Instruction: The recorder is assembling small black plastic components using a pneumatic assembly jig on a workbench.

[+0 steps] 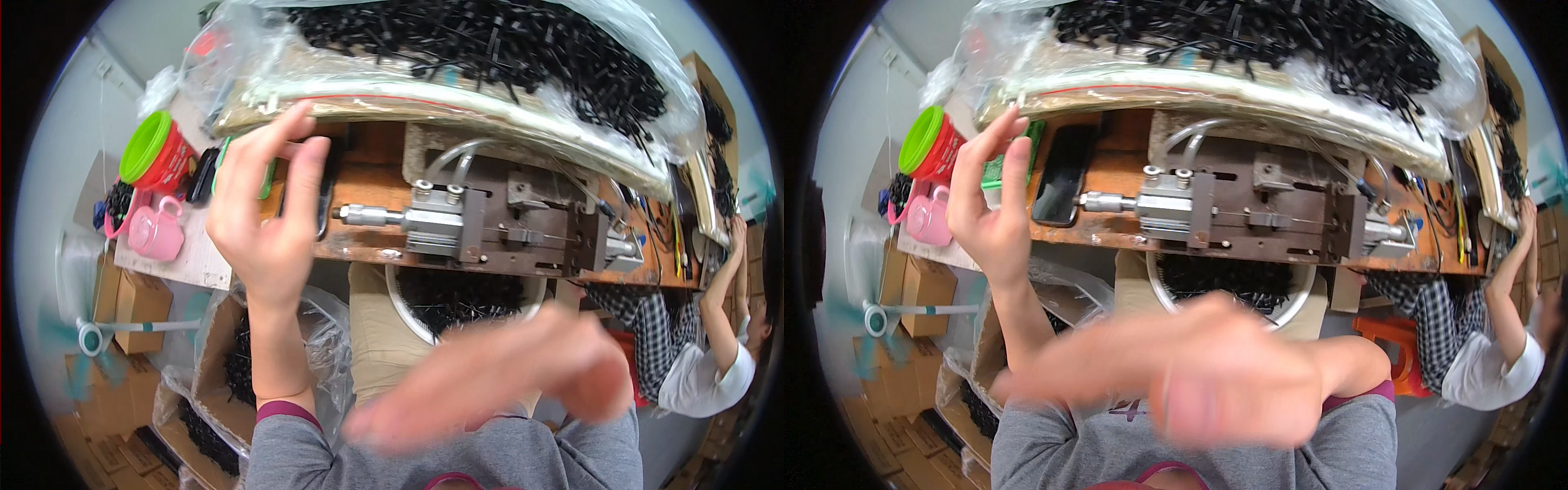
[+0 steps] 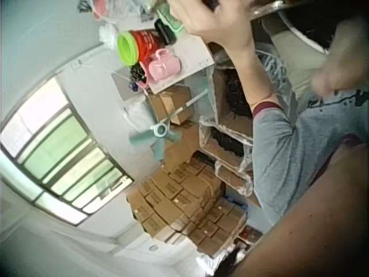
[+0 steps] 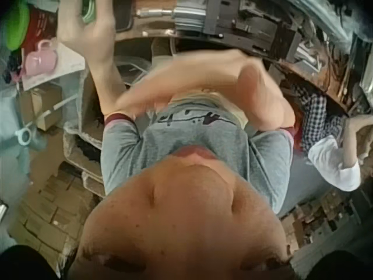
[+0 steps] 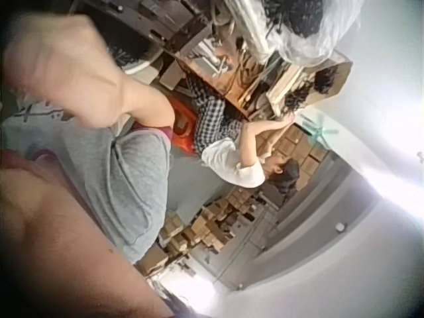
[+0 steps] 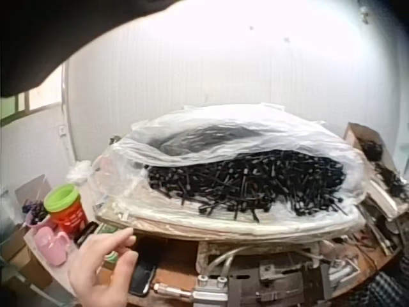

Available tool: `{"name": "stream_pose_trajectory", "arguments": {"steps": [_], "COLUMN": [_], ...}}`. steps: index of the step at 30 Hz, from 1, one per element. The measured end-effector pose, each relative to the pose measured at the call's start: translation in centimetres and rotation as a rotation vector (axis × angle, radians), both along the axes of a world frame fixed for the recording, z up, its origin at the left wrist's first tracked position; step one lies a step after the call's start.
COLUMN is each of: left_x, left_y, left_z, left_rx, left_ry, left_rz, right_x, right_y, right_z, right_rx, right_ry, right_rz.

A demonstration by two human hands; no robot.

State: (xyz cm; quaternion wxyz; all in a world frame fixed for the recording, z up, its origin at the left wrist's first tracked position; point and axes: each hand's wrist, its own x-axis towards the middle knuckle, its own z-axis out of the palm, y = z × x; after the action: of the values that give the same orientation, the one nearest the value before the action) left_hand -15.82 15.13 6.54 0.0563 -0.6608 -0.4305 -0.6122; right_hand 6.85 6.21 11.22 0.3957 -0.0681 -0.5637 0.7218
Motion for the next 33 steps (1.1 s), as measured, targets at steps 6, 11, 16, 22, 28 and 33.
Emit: {"name": "stream_pose_trajectory", "arguments": {"steps": [6,11,16,22,28,33], "left_x": [6.2,3.7,-2.8,-5.9,-3.7,-3.2], "left_y": [-0.2,-1.3,0.8,6.6,7.7,7.6], "left_z": [2.4,-1.3,-7.4,-11.9,-10.1,-8.9], "left_rx": [0.094,-0.008,-0.386,-0.617,-0.834,-0.862], "left_ry": [0.255,0.119,0.096,0.407,0.417,0.423], "left_rz": [-0.187,-0.006,0.455,0.494,0.487,0.471], "right_x": [0.8,5.1,12.0,13.8,12.2,12.7], "right_y": [-4.8,-5.1,-3.8,-4.1,-3.4,-1.4], "right_z": [1.2,-1.0,-2.8,-5.7,-6.2,-5.3], "right_rx": [-0.044,0.181,0.414,0.368,0.371,0.410], "right_ry": [0.493,0.495,0.235,0.121,-0.016,-0.099], "right_rz": [0.080,-0.038,-0.098,-0.340,-0.176,-0.234]}}
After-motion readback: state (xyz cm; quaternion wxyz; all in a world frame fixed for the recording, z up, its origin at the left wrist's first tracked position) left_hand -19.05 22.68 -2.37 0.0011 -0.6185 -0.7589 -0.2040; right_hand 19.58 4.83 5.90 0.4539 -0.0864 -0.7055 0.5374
